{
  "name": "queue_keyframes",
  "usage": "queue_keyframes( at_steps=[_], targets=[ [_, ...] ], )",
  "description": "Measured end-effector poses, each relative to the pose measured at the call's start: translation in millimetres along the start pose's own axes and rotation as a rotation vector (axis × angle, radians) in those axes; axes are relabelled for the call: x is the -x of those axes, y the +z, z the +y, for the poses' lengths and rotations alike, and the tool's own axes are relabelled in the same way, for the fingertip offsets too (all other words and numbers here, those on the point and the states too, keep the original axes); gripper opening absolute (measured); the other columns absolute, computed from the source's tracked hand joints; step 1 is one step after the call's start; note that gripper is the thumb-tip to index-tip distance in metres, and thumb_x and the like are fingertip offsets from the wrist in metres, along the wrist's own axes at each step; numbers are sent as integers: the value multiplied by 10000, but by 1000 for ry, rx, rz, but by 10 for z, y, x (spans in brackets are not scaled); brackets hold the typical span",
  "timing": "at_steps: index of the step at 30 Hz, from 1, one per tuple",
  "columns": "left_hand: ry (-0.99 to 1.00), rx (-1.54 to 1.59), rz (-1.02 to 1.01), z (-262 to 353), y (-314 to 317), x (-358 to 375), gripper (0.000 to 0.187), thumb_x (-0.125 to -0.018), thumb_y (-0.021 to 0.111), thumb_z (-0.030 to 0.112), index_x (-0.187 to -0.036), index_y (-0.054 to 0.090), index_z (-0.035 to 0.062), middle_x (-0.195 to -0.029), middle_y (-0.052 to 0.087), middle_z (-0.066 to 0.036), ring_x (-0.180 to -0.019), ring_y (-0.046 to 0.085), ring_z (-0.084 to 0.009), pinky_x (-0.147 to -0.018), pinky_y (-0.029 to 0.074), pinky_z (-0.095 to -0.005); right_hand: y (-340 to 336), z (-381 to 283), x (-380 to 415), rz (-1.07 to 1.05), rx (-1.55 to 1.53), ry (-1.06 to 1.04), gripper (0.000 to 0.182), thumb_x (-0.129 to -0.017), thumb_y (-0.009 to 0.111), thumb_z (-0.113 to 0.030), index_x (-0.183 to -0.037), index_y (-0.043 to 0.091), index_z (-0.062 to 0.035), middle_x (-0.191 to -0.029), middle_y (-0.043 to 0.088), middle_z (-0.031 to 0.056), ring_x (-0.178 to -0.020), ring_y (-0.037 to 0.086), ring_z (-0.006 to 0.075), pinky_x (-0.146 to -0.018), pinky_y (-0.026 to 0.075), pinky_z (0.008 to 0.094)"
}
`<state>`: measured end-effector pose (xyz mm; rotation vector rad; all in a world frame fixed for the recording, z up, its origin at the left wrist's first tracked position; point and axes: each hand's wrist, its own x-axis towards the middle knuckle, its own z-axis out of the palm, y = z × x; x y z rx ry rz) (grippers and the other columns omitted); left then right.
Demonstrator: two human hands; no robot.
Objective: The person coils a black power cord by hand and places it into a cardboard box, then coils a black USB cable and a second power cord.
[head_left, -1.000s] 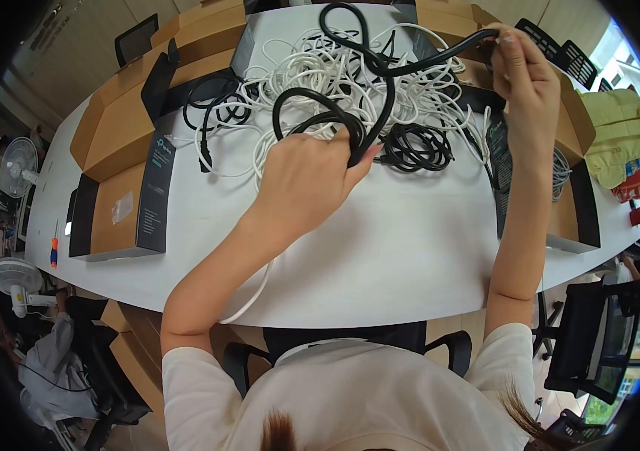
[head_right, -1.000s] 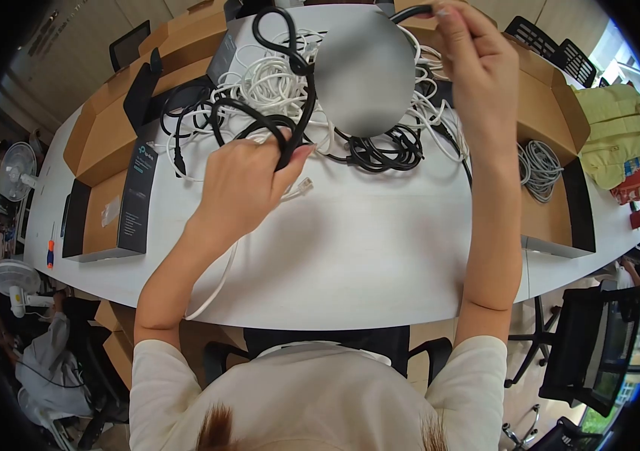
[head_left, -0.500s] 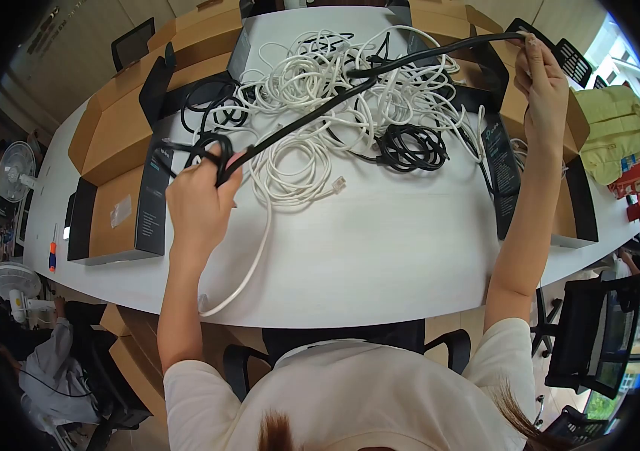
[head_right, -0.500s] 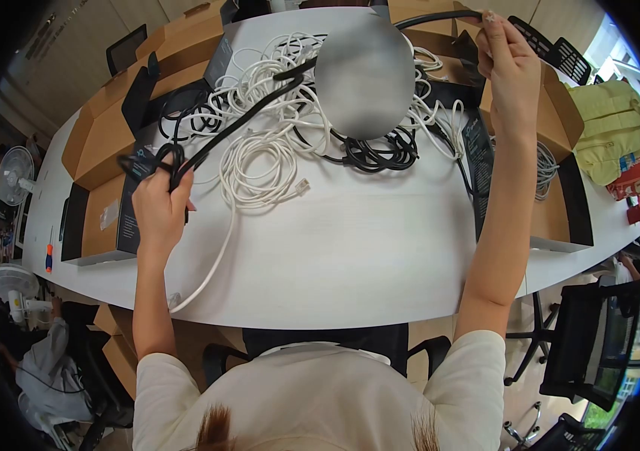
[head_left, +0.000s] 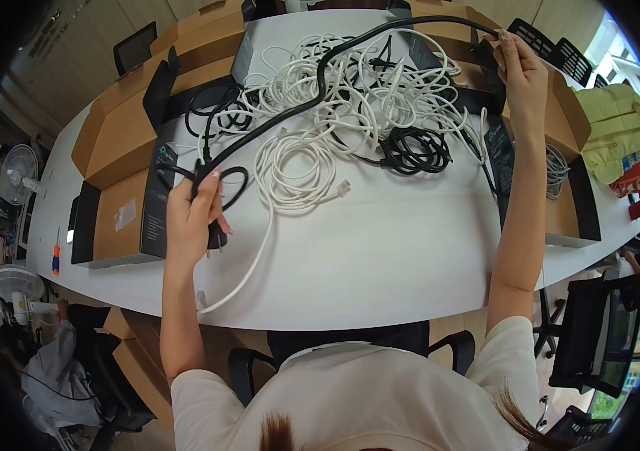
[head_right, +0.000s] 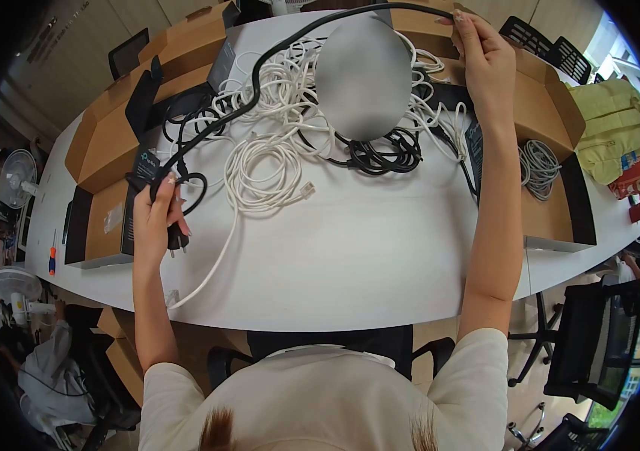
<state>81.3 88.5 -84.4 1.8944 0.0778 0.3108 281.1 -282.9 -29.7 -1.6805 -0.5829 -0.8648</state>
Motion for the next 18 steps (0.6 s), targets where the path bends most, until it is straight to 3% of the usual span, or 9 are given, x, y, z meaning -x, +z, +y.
queue_keyframes(
  at_steps=[1, 4, 5, 10, 12, 13, 15, 16, 18],
  targets=[
    [-38, 29, -67, 92, 54, 11, 297, -919, 471, 242, -713, 488, 30, -470, 351, 39, -372, 440, -96, -479, 429, -230, -4, 29, -4, -21, 46, -53, 281, -922, 525, -258, -1011, 650, -22, -733, 621, -8, -591, 500, 75, -530, 381, 218],
    [-91, 147, -203, 251, 187, 47, 345, -931, 421, 295, -704, 489, 45, -432, 315, 45, -339, 416, -101, -582, 436, -215, 54, 40, 59, 15, 468, -279, 245, -891, 555, -260, -1017, 647, -71, -771, 656, 58, -641, 579, 166, -606, 438, 275],
    [-151, 203, -250, 320, 210, 35, 374, -950, 350, 331, -697, 456, 77, -409, 292, 58, -304, 370, -100, -661, 424, -205, 77, 10, 109, -36, 530, -186, 199, -860, 581, -269, -971, 657, -123, -748, 628, 85, -640, 583, 214, -589, 435, 296],
    [-197, 1094, -601, 275, 35, -135, 339, -977, 273, 324, -726, 388, 127, -402, 250, 81, -272, 329, -102, -699, 418, -207, 243, -96, 213, -256, 608, -223, 217, -846, 587, -314, -854, 649, -106, -706, 609, 63, -604, 555, 255, -544, 421, 331],
    [-165, 1594, -570, 350, -58, -176, 298, -979, 278, 281, -740, 377, 131, -417, 294, 69, -286, 383, -99, -764, 411, -232, 275, -49, 245, -324, 569, -306, 222, -843, 588, -315, -831, 646, -101, -690, 601, 64, -586, 542, 263, -533, 418, 333],
    [-128, 1764, -563, 360, -109, -194, 271, -973, 295, 260, -746, 368, 131, -429, 324, 63, -299, 416, -104, -795, 405, -252, 294, -19, 273, -361, 582, -349, 183, -827, 623, -239, -835, 648, -58, -683, 595, 74, -549, 515, 217, -520, 407, 292],
    [-52, 2069, -482, 396, -179, -186, 194, -943, 355, 198, -758, 348, 139, -456, 391, 57, -319, 475, -129, -835, 399, -295, 367, 57, 346, -416, 626, -442, 188, -819, 627, -241, -824, 644, -54, -685, 593, 81, -559, 524, 242, -520, 413, 309],
    [-51, 2263, -385, 387, -252, -168, 155, -924, 362, 154, -785, 415, 108, -467, 412, 48, -426, 526, -108, -878, 387, -330, 413, 96, 398, -443, 648, -488, 190, -815, 629, -242, -819, 643, -52, -686, 592, 85, -564, 528, 255, -520, 417, 318],
    [100, 2099, 158, 384, -455, -219, 114, -902, 415, 106, -847, 499, 51, -500, 464, 29, -632, 570, -100, -911, 373, -341, 536, 87, 511, -512, 588, -514, 248, -802, 633, -278, -737, 594, -42, -636, 543, 79, -547, 521, 271, -501, 409, 339]
  ],
)
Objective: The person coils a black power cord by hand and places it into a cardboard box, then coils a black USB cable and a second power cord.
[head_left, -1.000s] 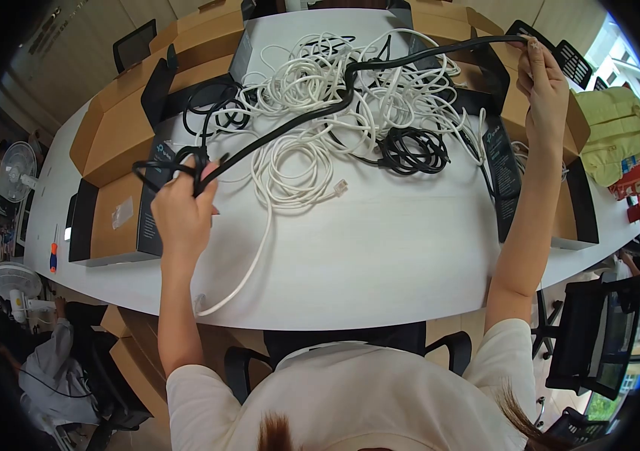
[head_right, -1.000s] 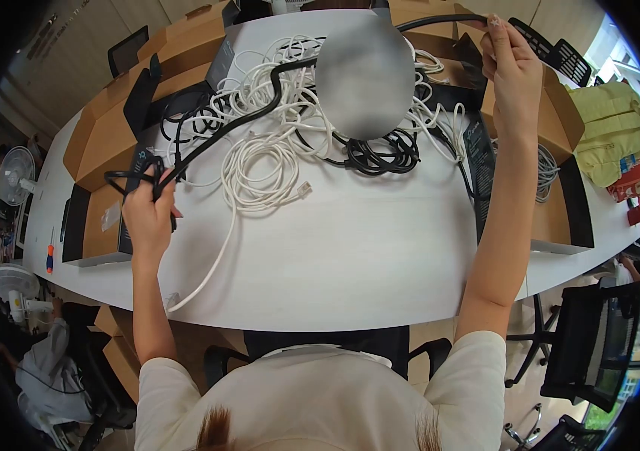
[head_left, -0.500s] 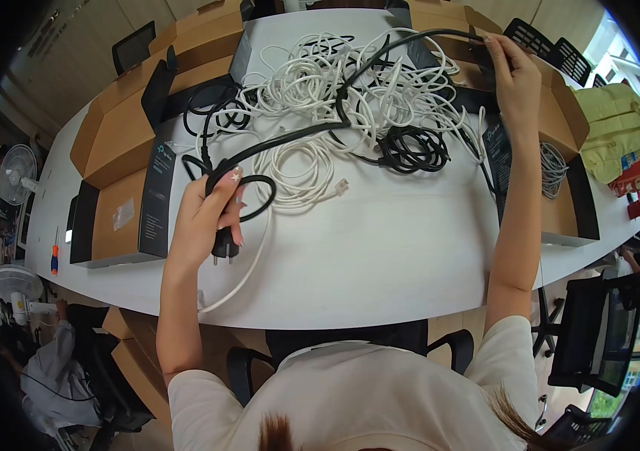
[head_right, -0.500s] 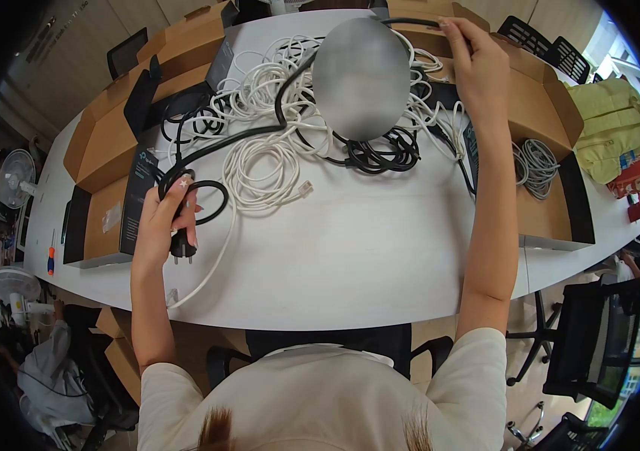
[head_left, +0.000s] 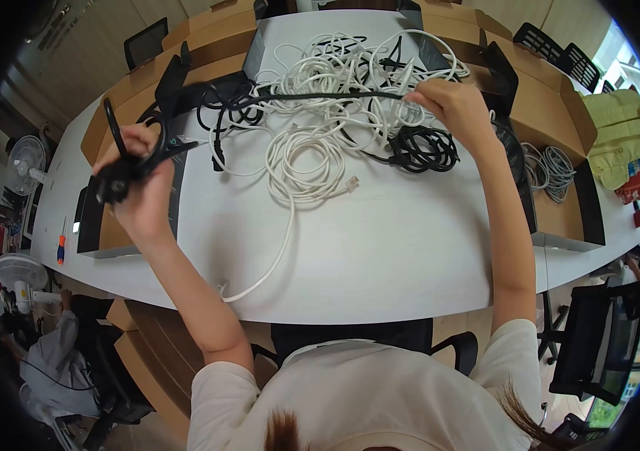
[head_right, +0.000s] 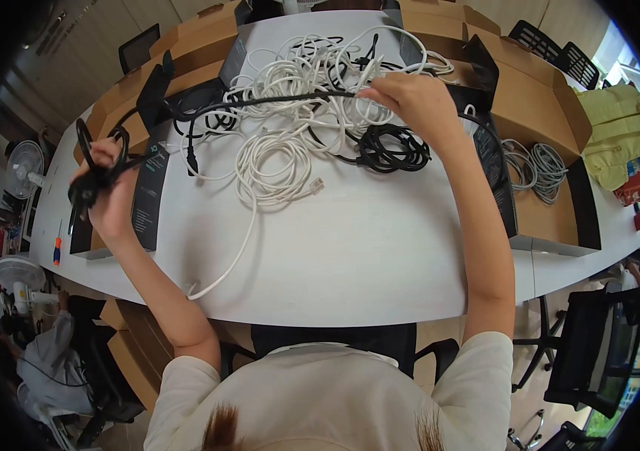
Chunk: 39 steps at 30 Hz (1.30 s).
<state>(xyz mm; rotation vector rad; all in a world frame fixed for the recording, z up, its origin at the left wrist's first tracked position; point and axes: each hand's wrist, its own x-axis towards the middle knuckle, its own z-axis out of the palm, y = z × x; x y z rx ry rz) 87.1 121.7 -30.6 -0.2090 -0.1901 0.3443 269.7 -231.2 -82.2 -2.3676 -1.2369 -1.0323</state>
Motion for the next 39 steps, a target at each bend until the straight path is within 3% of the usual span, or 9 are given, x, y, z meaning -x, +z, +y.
queue_keyframes(
  at_steps=[1, 4, 7, 14, 15, 17, 24, 29, 39],
  targets=[
    [-218, 72, -181, 164, -62, -103, 107, -882, 476, 76, -914, 545, 0, -622, 565, -37, -801, 555, -135, -952, 357, -367, 48, -56, 3, -7, 19, -34, 263, -799, 632, -289, -715, 574, -47, -618, 520, 72, -531, 507, 262, -494, 402, 338],
    [463, -558, 73, 166, -35, -267, 197, -948, 435, 147, -1016, 535, -8, -1026, 594, -114, -969, 549, -179, -1003, 339, -344, 102, -267, -19, 19, 37, -168, 295, -792, 626, -321, -668, 529, -72, -580, 463, 46, -498, 482, 225, -480, 388, 326],
    [746, -970, -98, -166, -79, -250, 321, -988, 331, 230, -1204, 484, 49, -1156, 573, -66, -1128, 503, -169, -969, 367, -290, 61, -517, -46, 68, 61, -311, 332, -783, 632, -360, -633, 484, -103, -549, 429, 19, -483, 495, 188, -472, 398, 305],
    [204, -720, -423, 396, -56, -305, 301, -990, 318, 211, -1179, 500, 65, -1147, 588, -21, -1128, 513, -143, -916, 388, -297, 265, -576, 34, 37, 13, -376, 297, -750, 654, -381, -699, 510, -127, -552, 416, -5, -489, 497, 154, -494, 405, 278],
    [486, -798, -134, 160, 17, -287, 261, -982, 354, 236, -1108, 512, 71, -1062, 604, -8, -1036, 546, -137, -897, 395, -300, 224, -596, 11, 52, 15, -369, 304, -737, 666, -375, -680, 505, -123, -557, 414, -6, -491, 489, 156, -490, 402, 275],
    [489, -837, -91, 95, -69, -265, 234, -971, 387, 271, -1015, 512, 78, -977, 596, 1, -954, 553, -138, -892, 397, -303, 216, -608, -4, 59, 6, -354, 294, -729, 677, -349, -676, 508, -115, -579, 426, -1, -519, 491, 162, -503, 404, 276],
    [191, -1122, -235, -393, -358, -78, 268, -961, 434, 322, -858, 454, 75, -570, 345, 43, -603, 438, -79, -820, 388, -269, 262, -593, 3, -15, -64, -231, 126, -737, 643, -170, -787, 542, -114, -755, 525, 4, -759, 539, 183, -719, 405, 328],
    [82, -1655, -300, -829, -509, 168, 331, -962, 405, 344, -780, 456, 73, -510, 324, 33, -480, 478, -96, -786, 397, -267, 196, -761, -43, 1, -38, -229, 162, -688, 672, -174, -769, 543, -121, -735, 517, -9, -803, 501, 172, -775, 361, 343],
    [164, -1717, -169, -975, -686, 52, 249, -941, 480, 249, -883, 518, 10, -565, 392, 19, -517, 493, -79, -547, 446, -226, 88, -1511, 84, -341, -658, -35, 168, -761, 634, -134, -908, 565, -92, -776, 601, 38, -751, 598, 195, -806, 405, 367]
  ],
)
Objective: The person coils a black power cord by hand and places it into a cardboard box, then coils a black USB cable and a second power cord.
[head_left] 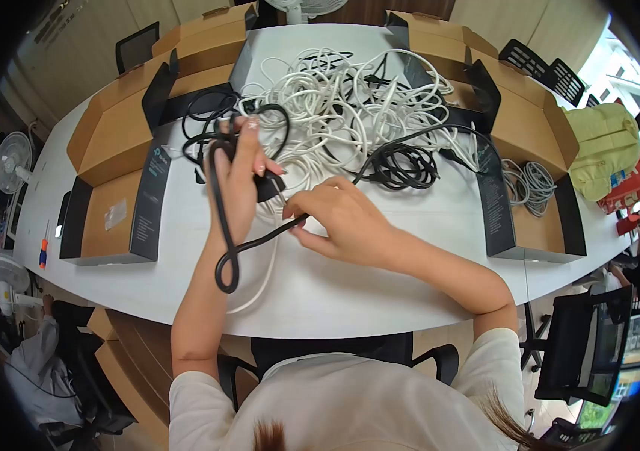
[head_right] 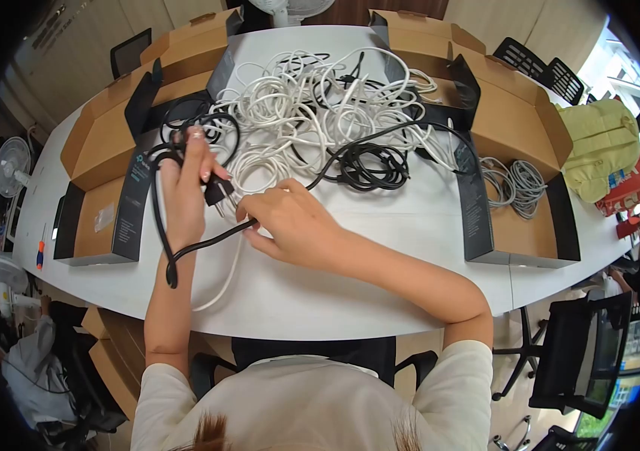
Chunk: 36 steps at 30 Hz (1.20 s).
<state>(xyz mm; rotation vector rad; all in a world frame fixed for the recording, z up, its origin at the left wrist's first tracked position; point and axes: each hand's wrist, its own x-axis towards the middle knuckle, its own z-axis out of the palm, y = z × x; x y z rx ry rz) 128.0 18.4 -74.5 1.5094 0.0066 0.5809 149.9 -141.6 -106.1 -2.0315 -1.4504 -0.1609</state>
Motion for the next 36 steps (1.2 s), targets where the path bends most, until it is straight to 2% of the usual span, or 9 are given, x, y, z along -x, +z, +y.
queue_keyframes(
  at_steps=[5, 10, 15, 18, 25, 29, 32, 33, 36],
  targets=[
    [166, -107, 125, -102, -68, -92, 189, -924, 519, 180, -941, 477, -3, -546, 403, 7, -479, 494, -81, -525, 467, -225, 36, -221, 69, 46, 36, -56, 279, -788, 661, -280, -967, 552, -96, -800, 613, 26, -744, 593, 188, -856, 399, 365],
    [114, -228, 80, -239, -30, -116, 138, -910, 531, 133, -946, 481, 9, -579, 471, -8, -488, 483, -67, -501, 442, -226, -42, -448, 109, 210, -65, -138, 317, -759, 692, -299, -981, 583, -102, -704, 561, 13, -623, 524, 175, -659, 372, 282],
    [-19, -336, -33, -212, -55, -56, 197, -892, 564, 165, -939, 502, -16, -555, 486, -14, -486, 496, -75, -494, 441, -242, -600, -280, 32, 696, 402, -266, 196, -694, 700, -195, -867, 652, -116, -585, 445, -22, -499, 433, 134, -504, 302, 260],
    [-72, -231, -209, -308, -144, -10, 200, -886, 570, 157, -940, 513, -27, -558, 482, -12, -492, 500, -74, -498, 445, -239, -1040, -80, 65, 845, 685, -99, 172, -712, 687, -147, -882, 667, -129, -670, 531, -37, -581, 474, 123, -634, 286, 274],
    [-308, -9, -671, -16, -228, 197, 202, -888, 546, 156, -915, 528, -44, -478, 449, 3, -425, 511, -93, -469, 449, -232, -1275, 661, 76, 955, 868, -9, 115, -809, 637, -213, -897, 663, -145, -646, 508, -33, -526, 458, 117, -585, 301, 258],
    [-185, 568, -830, 59, -312, 253, 310, -879, 591, 243, -880, 533, -62, -468, 465, -8, -383, 536, -125, -589, 523, -256, -1169, 908, 68, 833, 869, 4, 120, -802, 634, -239, -868, 651, -141, -625, 499, 2, -508, 471, 178, -495, 354, 307],
    [-234, 1116, -1062, 119, -369, 25, 343, -900, 541, 325, -796, 531, -2, -413, 449, -4, -351, 529, -188, -1011, 343, -317, -1030, 999, 70, 733, 771, -15, 133, -798, 635, -254, -854, 638, -133, -634, 519, 10, -508, 500, 192, -481, 386, 331],
    [-187, 1285, -1217, 163, -349, -107, 331, -913, 522, 321, -785, 517, 15, -403, 444, -3, -346, 525, -212, -1030, 303, -318, -979, 994, 55, 705, 747, -42, 137, -797, 635, -252, -863, 635, -132, -636, 522, 10, -512, 505, 192, -481, 387, 326],
    [-172, 1406, -1071, 367, -453, -193, 329, -926, 497, 326, -732, 459, 63, -388, 435, -20, -338, 507, -240, -992, 272, -307, -883, 938, 40, 615, 644, -69, 146, -814, 619, -167, -944, 624, -101, -656, 531, 40, -571, 521, 207, -536, 403, 312]
  ],
)
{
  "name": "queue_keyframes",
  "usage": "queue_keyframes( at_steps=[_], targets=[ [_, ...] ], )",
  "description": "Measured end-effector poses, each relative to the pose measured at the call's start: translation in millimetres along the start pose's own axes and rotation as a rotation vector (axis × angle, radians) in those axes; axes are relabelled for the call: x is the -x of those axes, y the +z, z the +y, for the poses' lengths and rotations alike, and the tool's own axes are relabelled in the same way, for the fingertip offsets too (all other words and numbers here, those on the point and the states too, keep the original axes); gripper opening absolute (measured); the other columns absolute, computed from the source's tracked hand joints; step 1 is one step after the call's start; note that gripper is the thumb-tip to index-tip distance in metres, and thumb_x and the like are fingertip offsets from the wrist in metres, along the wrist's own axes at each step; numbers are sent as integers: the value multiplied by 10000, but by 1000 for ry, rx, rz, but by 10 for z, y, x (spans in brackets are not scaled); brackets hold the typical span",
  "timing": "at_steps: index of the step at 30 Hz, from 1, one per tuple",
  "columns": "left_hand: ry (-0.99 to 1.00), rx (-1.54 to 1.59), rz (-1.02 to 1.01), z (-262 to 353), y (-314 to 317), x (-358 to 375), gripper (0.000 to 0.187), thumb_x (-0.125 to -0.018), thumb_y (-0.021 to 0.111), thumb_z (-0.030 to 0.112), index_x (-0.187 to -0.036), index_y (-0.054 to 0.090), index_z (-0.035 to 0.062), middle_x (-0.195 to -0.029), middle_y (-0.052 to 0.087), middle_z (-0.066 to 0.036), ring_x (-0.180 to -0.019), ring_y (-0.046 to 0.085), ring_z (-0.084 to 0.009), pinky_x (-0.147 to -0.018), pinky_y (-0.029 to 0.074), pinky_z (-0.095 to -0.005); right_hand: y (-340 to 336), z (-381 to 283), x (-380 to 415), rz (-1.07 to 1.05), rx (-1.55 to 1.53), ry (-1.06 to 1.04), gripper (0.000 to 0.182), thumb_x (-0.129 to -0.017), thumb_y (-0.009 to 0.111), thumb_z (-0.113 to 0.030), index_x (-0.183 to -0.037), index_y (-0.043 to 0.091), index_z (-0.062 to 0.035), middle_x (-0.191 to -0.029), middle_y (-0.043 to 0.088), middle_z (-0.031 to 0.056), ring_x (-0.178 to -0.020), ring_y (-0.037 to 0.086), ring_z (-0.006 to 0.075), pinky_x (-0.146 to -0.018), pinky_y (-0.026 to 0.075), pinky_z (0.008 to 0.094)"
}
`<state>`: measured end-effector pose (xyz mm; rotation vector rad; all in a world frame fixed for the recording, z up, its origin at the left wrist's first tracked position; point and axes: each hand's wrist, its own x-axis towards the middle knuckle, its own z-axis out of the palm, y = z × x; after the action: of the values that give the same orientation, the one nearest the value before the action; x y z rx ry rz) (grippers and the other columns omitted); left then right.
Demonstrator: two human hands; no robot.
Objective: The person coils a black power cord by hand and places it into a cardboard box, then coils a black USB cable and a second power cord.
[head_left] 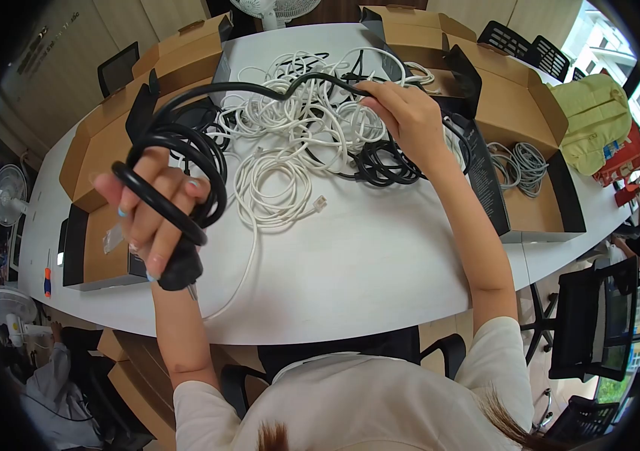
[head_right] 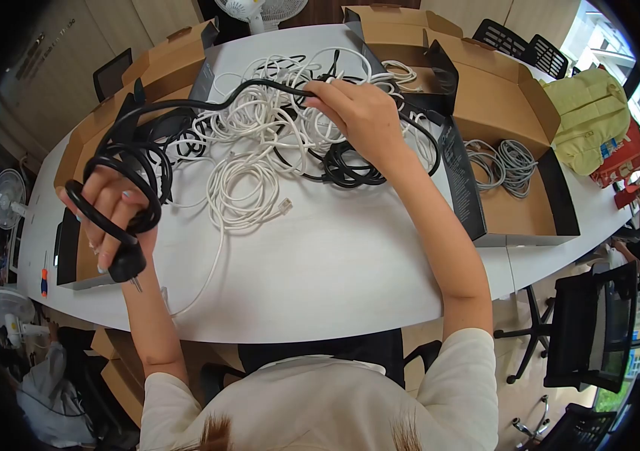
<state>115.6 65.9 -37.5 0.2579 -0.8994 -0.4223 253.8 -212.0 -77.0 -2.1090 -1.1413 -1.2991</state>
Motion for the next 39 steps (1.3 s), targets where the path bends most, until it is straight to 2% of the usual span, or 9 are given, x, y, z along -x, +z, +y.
queue_keyframes(
  at_steps=[4, 7, 13, 14, 17, 21, 24, 30, 39],
  targets=[
    [75, 35, 20, 50, 177, -95, 270, -940, 460, 271, -761, 440, 70, -384, 434, -25, -359, 520, -218, -982, 290, -303, -38, 205, 8, 56, 90, -73, 145, -814, 614, -117, -958, 630, -100, -687, 549, 52, -596, 530, 210, -549, 399, 313],
    [162, -46, 36, 217, 241, -26, 248, -945, 442, 249, -763, 432, 81, -389, 447, -10, -346, 510, -180, -954, 328, -288, -180, 423, -73, 146, 208, 69, 162, -806, 622, -182, -959, 626, -129, -727, 578, 19, -621, 557, 215, -562, 411, 313],
    [164, -205, 136, 235, 270, 72, 291, -960, 417, 319, -769, 432, 101, -355, 419, 15, -301, 457, -152, -924, 351, -279, -252, 630, -481, 148, -92, 99, 199, -885, 546, -197, -1009, 616, -59, -853, 637, 39, -724, 587, 205, -676, 446, 291],
    [149, -221, 126, 229, 279, 92, 294, -959, 422, 318, -763, 434, 100, -352, 415, 12, -301, 459, -152, -928, 351, -277, -285, 593, -561, 124, -180, 122, 202, -899, 545, -135, -1061, 622, -44, -886, 658, 54, -707, 570, 112, -640, 438, 245],
    [158, -222, 59, 256, 268, 122, 269, -950, 418, 271, -816, 450, 40, -384, 445, -22, -321, 484, -168, -935, 357, -271, -342, 497, -742, 24, -412, 237, 243, -885, 577, -309, -999, 663, -112, -684, 617, 53, -512, 502, 150, -452, 404, 285],
    [243, -171, 70, 393, 244, 141, 225, -920, 446, 230, -837, 474, 23, -450, 494, -42, -481, 557, -140, -985, 340, -277, -214, 330, -576, -134, -693, 263, 266, -948, 475, -205, -986, 624, 12, -887, 634, 6, -782, 487, 61, -694, 402, 235],
    [341, -15, 134, 480, 284, 89, 167, -881, 486, 175, -761, 500, 60, -556, 534, -16, -660, 569, -75, -1036, 313, -345, -60, 261, -402, -275, -813, 351, 261, -941, 492, -213, -968, 648, -6, -811, 604, -37, -685, 402, 34, -603, 342, 199],
    [495, 117, 258, 643, 356, -66, 209, -914, 462, 161, -724, 452, 73, -502, 483, 8, -552, 500, -78, -978, 329, -304, 228, -5, -224, -467, -812, 462, 222, -883, 579, -213, -957, 680, -30, -574, 503, -39, -521, 328, 43, -462, 275, 221],
    [293, -189, 285, 436, 419, 146, 274, -962, 418, 267, -752, 420, 90, -419, 421, 19, -360, 448, -72, -920, 380, -234, 153, 49, -296, -281, -860, 344, 219, -921, 515, -145, -1012, 643, 8, -751, 598, -12, -657, 435, 32, -576, 350, 186]
  ],
)
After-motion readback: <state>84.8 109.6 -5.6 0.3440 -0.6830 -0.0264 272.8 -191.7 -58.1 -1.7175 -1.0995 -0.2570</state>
